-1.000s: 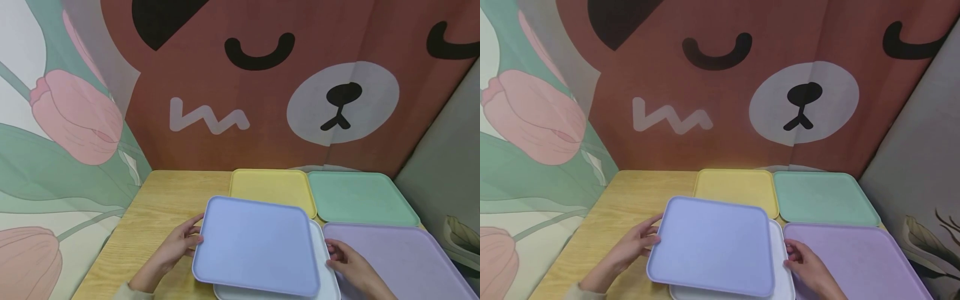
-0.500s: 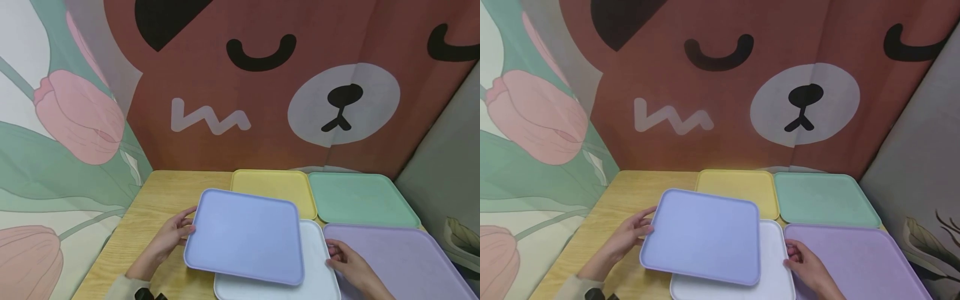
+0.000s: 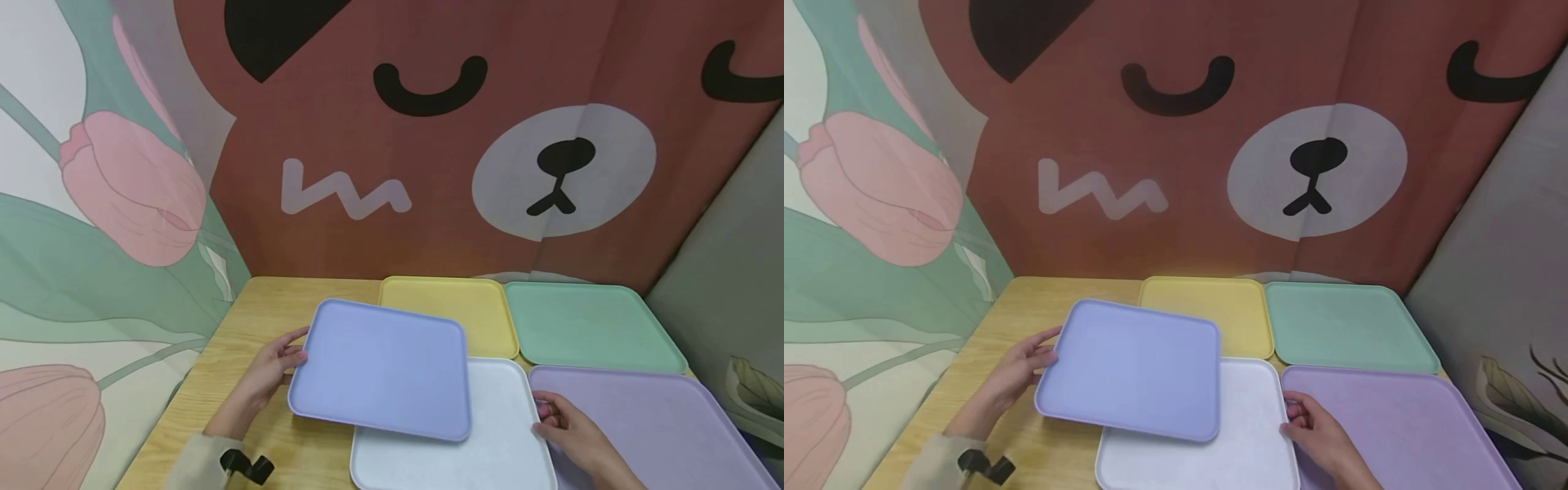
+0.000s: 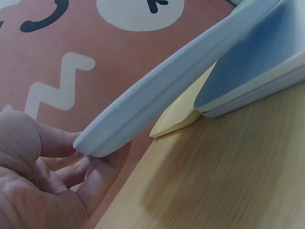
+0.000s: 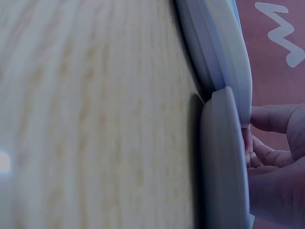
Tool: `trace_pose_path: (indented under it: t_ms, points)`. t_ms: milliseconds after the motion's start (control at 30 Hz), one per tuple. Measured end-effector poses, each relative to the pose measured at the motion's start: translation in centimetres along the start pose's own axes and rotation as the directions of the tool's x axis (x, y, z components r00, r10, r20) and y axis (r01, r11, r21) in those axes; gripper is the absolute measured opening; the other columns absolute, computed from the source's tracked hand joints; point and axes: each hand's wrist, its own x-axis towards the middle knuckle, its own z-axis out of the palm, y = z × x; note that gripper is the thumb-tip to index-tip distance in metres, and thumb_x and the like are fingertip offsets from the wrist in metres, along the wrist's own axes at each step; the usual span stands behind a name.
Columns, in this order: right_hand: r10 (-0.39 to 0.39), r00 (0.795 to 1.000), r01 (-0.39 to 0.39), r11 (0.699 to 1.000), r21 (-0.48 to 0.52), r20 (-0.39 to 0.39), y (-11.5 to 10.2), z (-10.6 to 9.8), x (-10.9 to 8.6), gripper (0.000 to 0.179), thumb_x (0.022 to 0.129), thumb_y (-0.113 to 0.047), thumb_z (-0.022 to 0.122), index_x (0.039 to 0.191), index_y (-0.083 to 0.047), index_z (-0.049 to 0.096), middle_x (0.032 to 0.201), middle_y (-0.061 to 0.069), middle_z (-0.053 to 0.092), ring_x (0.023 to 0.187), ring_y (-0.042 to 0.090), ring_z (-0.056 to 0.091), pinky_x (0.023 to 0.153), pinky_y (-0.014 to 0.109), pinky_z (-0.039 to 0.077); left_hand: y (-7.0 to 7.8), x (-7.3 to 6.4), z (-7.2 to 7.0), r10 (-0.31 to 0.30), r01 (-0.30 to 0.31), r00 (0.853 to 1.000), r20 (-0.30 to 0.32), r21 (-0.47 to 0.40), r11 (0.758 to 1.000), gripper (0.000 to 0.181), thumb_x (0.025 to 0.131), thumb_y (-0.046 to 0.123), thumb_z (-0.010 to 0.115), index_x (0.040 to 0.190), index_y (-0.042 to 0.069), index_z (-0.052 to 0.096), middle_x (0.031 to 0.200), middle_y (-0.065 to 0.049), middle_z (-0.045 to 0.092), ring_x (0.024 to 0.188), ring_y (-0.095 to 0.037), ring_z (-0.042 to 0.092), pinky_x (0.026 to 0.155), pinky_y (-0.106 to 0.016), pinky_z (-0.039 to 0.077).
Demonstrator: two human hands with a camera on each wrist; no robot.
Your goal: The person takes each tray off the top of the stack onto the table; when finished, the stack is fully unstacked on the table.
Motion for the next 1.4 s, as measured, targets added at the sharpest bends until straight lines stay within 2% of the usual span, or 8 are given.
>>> trace_pose_path:
  t_ms: [233, 667, 800, 1100, 1400]
  points:
    - [-0.003, 1.0, 0.003, 1.0, -0.002, 0.001, 0.3, 0.0, 0.0, 0.063, 0.09, -0.003, 0.07, 0.146, 0.006, 0.043, 0.108, 0.008, 0.057, 0.086, 0.006, 0.053, 0.074, 0.021, 0.049, 0.3, 0.8, -0.9, -0.004, 0.005, 0.999, -0.051, 0.019, 1.0, 0.056, 0.103, 0.003, 0.05, 0.157, 0.004, 0.033, 0.117, -0.012, 0.068, 0.093, -0.015, 0.068, 0.078, -0.038, 0.061]
    - [-0.03, 1.0, 0.03, 0.999, 0.032, 0.004, 0.5, 0.0, -0.1, 0.062, 0.09, -0.001, 0.07, 0.145, 0.008, 0.042, 0.106, 0.008, 0.056, 0.084, 0.005, 0.053, 0.074, 0.021, 0.049, 1.1, 2.6, -3.3, 0.032, -0.026, 0.997, -0.077, 0.078, 0.997, 0.053, 0.104, 0.003, 0.047, 0.156, 0.002, 0.034, 0.107, -0.002, 0.069, 0.089, -0.011, 0.068, 0.076, -0.033, 0.06]
    - [-0.028, 1.0, 0.028, 0.999, 0.035, 0.007, 0.6, 0.0, 0.0, 0.062, 0.091, -0.002, 0.07, 0.145, 0.008, 0.042, 0.106, 0.008, 0.055, 0.085, 0.005, 0.053, 0.074, 0.021, 0.049, 1.4, 3.0, -4.1, 0.05, -0.045, 0.996, -0.076, 0.076, 0.996, 0.054, 0.104, 0.002, 0.047, 0.156, 0.0, 0.032, 0.101, 0.003, 0.069, 0.087, -0.009, 0.068, 0.075, -0.032, 0.06]
    - [-0.013, 1.0, 0.013, 1.0, 0.02, 0.007, 0.6, 0.0, 0.1, 0.062, 0.091, -0.002, 0.069, 0.146, 0.007, 0.041, 0.107, 0.007, 0.054, 0.086, 0.005, 0.052, 0.075, 0.02, 0.049, 1.8, 4.1, -5.8, 0.037, -0.029, 0.994, -0.105, 0.08, 0.996, 0.054, 0.105, 0.006, 0.047, 0.157, 0.002, 0.032, 0.099, 0.008, 0.069, 0.087, -0.007, 0.068, 0.075, -0.032, 0.059]
    - [-0.007, 1.0, 0.006, 0.999, 0.043, 0.024, 0.4, 0.0, 0.1, 0.062, 0.091, -0.001, 0.069, 0.146, 0.008, 0.04, 0.107, 0.007, 0.053, 0.086, 0.006, 0.052, 0.075, 0.02, 0.049, 1.7, 4.7, -7.3, 0.042, -0.037, 0.994, -0.099, 0.053, 0.998, 0.057, 0.106, 0.006, 0.046, 0.158, -0.001, 0.026, 0.092, 0.013, 0.07, 0.085, -0.005, 0.068, 0.073, -0.029, 0.059]
